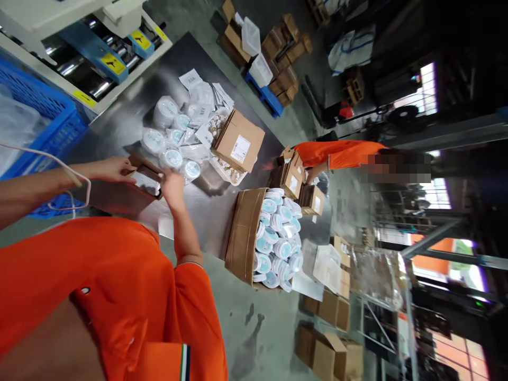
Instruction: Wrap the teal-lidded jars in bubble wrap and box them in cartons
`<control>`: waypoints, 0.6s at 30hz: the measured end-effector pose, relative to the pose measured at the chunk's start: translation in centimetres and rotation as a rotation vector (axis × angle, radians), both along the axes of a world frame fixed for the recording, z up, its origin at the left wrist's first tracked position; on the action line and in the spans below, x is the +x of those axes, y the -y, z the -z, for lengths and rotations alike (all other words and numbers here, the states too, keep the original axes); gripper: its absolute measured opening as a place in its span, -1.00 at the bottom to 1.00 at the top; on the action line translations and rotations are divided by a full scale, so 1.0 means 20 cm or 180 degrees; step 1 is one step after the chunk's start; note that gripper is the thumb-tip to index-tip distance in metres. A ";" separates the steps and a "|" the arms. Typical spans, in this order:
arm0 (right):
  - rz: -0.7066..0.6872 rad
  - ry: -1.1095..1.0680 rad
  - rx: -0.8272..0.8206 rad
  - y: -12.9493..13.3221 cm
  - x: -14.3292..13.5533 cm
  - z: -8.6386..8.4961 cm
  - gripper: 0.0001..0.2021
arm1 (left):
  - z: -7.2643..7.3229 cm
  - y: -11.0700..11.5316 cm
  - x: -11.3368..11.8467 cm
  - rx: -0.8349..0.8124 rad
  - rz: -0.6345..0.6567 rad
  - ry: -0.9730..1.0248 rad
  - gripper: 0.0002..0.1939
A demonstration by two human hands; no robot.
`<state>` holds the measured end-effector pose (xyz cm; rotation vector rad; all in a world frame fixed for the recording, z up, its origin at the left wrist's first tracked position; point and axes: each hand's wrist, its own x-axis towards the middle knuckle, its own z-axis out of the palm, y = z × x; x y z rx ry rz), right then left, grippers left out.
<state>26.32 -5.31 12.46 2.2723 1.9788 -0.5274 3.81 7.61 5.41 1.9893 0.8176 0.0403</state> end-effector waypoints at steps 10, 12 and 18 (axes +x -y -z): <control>0.0698 -0.0639 -0.0576 -0.07 -0.12 0.17 -0.83 | 0.13 -0.01 -0.02 0.0924 0.0382 -0.0592 -0.40; 0.0676 -0.0588 -0.0476 -0.11 -0.10 0.13 -0.75 | 0.12 0.06 0.01 0.1135 -0.0525 -0.0738 -0.29; 0.0368 -0.0037 -0.0167 0.01 -0.11 0.16 -0.05 | 0.12 0.14 0.04 0.1301 -0.0979 -0.0401 0.13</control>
